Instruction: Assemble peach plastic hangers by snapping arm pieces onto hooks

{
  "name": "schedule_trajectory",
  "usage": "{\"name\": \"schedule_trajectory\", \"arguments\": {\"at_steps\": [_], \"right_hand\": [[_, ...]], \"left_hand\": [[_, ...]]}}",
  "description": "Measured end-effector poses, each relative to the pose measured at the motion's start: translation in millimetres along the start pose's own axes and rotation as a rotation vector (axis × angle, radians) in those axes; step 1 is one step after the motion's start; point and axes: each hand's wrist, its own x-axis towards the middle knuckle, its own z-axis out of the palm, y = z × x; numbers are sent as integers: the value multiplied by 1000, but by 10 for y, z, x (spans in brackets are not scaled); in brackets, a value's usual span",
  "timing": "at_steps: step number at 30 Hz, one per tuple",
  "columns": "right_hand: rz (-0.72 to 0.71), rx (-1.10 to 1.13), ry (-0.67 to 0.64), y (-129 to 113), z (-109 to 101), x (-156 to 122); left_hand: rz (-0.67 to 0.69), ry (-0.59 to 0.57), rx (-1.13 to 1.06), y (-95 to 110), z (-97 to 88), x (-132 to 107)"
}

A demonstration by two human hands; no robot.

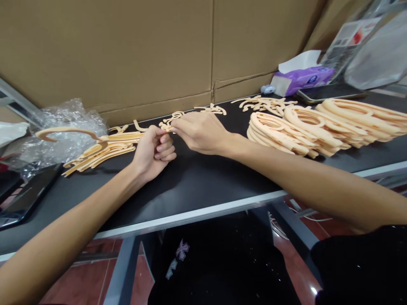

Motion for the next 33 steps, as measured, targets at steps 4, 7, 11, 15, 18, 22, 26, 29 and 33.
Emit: {"name": "schedule_trajectory", "arguments": {"at_steps": [4, 7, 11, 15, 18, 22, 26, 29, 33], "right_hand": [[12, 18, -27, -28, -4, -10], [39, 97, -29, -30, -34, -5], [47, 268, -12, 14, -89, 15], [105, 516, -28, 45, -152, 59], [170, 742, -52, 42, -193, 107], [287, 1071, -83, 53, -248, 158], [366, 1260, -103, 68, -319, 163], [367, 1262, -150, 58, -354, 144], [338, 1140, -197, 38, -343, 114]], "left_hand": [[-16, 65, -92, 7, 74, -58], [8, 98, -108, -1, 110, -88], [31, 79, -82, -2, 92, -73], [13, 33, -9, 8, 33, -24], [51, 15, 46, 21, 7, -8], [122, 36, 88, 54, 2, -13], [116, 51, 115, 79, 9, -14], [112, 65, 109, 72, 20, -6], [139, 84, 102, 50, 25, 0]]}}
